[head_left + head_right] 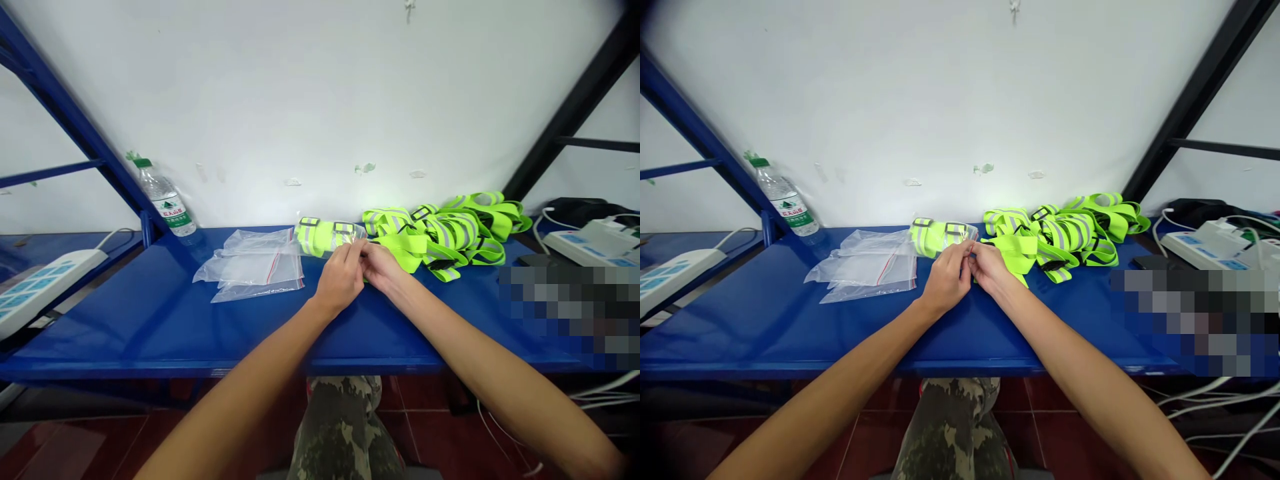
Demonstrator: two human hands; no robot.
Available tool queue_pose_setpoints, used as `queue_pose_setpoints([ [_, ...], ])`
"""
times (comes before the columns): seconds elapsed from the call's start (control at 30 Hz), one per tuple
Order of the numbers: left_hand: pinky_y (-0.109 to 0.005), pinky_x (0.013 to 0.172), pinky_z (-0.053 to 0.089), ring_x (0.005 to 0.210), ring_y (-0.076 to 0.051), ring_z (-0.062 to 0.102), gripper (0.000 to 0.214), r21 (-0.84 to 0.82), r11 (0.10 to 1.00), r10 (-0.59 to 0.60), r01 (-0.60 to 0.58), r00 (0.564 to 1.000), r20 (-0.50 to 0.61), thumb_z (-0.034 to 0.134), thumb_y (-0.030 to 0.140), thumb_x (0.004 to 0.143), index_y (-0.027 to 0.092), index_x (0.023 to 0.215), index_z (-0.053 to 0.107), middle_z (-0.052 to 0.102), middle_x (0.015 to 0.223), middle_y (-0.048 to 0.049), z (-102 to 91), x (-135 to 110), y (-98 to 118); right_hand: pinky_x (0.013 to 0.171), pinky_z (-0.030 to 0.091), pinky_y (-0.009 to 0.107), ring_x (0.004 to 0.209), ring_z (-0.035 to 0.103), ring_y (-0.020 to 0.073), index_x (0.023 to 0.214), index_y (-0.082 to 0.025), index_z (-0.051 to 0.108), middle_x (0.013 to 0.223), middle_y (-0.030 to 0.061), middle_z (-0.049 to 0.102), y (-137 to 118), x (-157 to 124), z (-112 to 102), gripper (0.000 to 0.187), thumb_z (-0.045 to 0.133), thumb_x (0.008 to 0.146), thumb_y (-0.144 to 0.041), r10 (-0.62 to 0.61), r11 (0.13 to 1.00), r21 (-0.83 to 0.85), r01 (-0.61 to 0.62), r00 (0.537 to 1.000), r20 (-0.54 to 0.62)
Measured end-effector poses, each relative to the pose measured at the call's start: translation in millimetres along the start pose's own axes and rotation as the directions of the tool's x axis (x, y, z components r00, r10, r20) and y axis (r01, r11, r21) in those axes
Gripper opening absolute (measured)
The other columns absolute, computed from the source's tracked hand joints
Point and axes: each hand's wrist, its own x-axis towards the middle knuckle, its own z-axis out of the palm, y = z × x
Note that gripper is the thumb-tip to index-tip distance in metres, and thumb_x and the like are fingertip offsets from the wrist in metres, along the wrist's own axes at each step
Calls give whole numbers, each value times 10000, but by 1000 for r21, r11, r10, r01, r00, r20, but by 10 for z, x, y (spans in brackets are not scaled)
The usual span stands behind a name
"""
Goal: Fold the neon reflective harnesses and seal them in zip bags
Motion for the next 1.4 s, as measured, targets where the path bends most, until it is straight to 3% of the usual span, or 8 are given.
queue_pose_setpoints([
  [0.27, -427, 998, 512, 1138, -255, 603, 462, -69, 991, -120, 117, 992, -34, 432, 59, 856, 116, 1313, 462, 621, 1230, -166, 21, -13, -42, 563, 469, 279, 553, 524, 142, 635, -209, 516, 566, -21, 525, -177, -84, 60, 392, 725, 745, -522, 276, 954, 55, -295, 933, 230],
  [0.53, -426, 942, 531, 1140, -272, 623, 599, 67, 998, -24, 15, 990, 136, 382, 58, 873, 103, 1468, 335, 612, 1295, -193, 57, -52, 71, 541, 375, 256, 545, 444, 108, 581, -200, 490, 526, -61, 459, -123, -72, 0, 413, 842, 596, -414, 156, 987, -83, -138, 951, 267],
  [0.7, -400, 961, 500, 1074, -268, 613, 380, 144, 988, 60, -56, 998, -22, 466, 152, 894, 83, 1254, 568, 691, 1108, -162, -88, 42, 93, 560, 364, 244, 579, 464, 99, 602, -169, 588, 580, -38, 552, -125, -31, -22, 338, 848, 537, -375, 25, 997, -74, -9, 975, 219],
  [0.87, -398, 1023, 429, 1141, -263, 572, 457, 155, 960, -206, 232, 964, -167, 471, 188, 851, 117, 1297, 539, 648, 1216, -146, -354, 356, -86, 537, 345, 248, 538, 436, 88, 653, -159, 638, 584, -32, 571, -87, 39, -37, 368, 833, 556, -455, -9, 991, -131, 25, 992, 124],
  [0.97, -398, 933, 450, 1110, -307, 612, 522, 210, 859, -500, 466, 852, 155, 347, 478, 957, 114, 1254, 575, 676, 1160, -183, -442, 590, -274, 552, 351, 252, 557, 445, 93, 667, -155, 649, 604, -24, 585, -58, 67, -46, 413, 832, 563, -510, -35, 989, -138, 58, 986, 165],
  [1.07, -354, 821, 444, 994, -307, 656, 673, 199, 854, -514, 481, 722, 463, 210, 625, 955, 142, 971, 678, 717, 1012, -174, -440, 713, -409, 557, 343, 251, 567, 439, 93, 646, -152, 649, 604, -22, 587, -48, 71, -62, 438, 824, 579, -548, -66, 976, -186, 111, 971, 232],
  [1.27, -287, 633, 335, 691, -199, 587, 589, 58, 930, -354, 363, 841, 410, 258, 543, 977, 169, 714, 630, 678, 733, -84, -365, 661, -468, 591, 370, 255, 594, 474, 105, 670, -152, 665, 637, -12, 613, -88, 54, -103, 451, 790, 633, -584, -52, 948, -281, 152, 941, 333],
  [1.4, -279, 620, 316, 650, -171, 541, 515, 25, 950, -299, 310, 885, 356, 351, 522, 963, 169, 712, 630, 663, 701, -59, -370, 621, -514, 591, 383, 257, 594, 484, 108, 704, -150, 699, 637, -14, 610, -102, 55, -108, 439, 784, 646, -576, -20, 929, -335, 158, 924, 381],
])
